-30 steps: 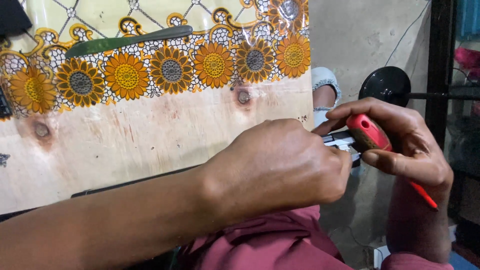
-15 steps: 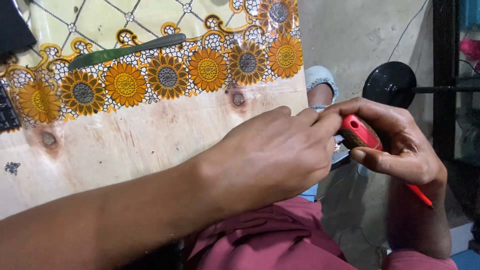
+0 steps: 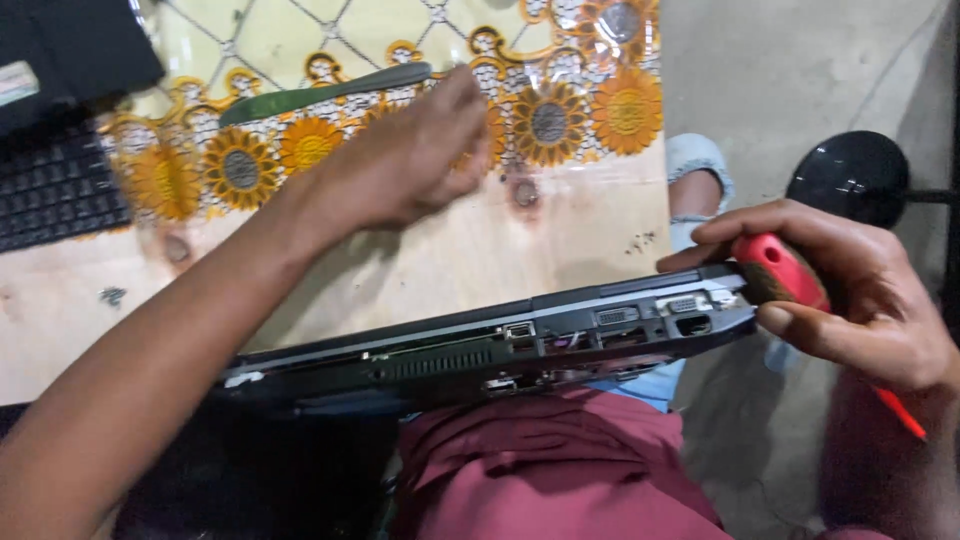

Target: Disassembling a laptop by prying the casing and unscrewing components from the motherboard area.

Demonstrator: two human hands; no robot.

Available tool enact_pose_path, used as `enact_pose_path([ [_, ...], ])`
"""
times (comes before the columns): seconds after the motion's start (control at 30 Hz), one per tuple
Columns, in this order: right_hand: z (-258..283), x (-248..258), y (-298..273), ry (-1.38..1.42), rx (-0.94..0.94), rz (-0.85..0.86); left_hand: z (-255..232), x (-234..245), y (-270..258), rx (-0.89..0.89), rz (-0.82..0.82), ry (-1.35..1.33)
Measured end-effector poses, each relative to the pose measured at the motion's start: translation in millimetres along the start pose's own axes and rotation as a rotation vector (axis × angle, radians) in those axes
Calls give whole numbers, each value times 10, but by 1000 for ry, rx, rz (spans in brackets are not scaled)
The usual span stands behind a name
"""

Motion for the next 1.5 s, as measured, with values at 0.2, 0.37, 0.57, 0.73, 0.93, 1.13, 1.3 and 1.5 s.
enact_pose_path([
  [0.2,-27,27,34,-131,35,24,607,-120,-151,-110,-342,445],
  [0.37,-19,10,23,-194,-17,12,668,-70,-225,-81,-424,350],
  [0.57,-1,-16,23,-164,20,1,539,54,-286,-87,-387,217],
  [0.73,13,-17,22,-155,-11,4,-413,414,-400,281,-120,-335],
  [0.93,31,-2,24,-207,-31,6,-1257,225,-718,98,43,-270],
  [1.13,40,111,-56,-417,-173,-123,-1291,169,-813,94,-122,-301],
  [1.3,91,37,-69,-359,-145,-104,-1298,145,-837,119,-133,-302],
  [1.5,177,-18,-112,-255,-113,-111,-1299,157,-844,133,-149,-331],
])
Point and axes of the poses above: each hand's wrist, its own y-axis towards the middle knuckle, its own x-axis out of the back of the hand, z = x × y, the point moved 3 cm from there along y, towards the middle knuckle, and after that the axes turned 9 degrees about -z, right-handed, at the moved point
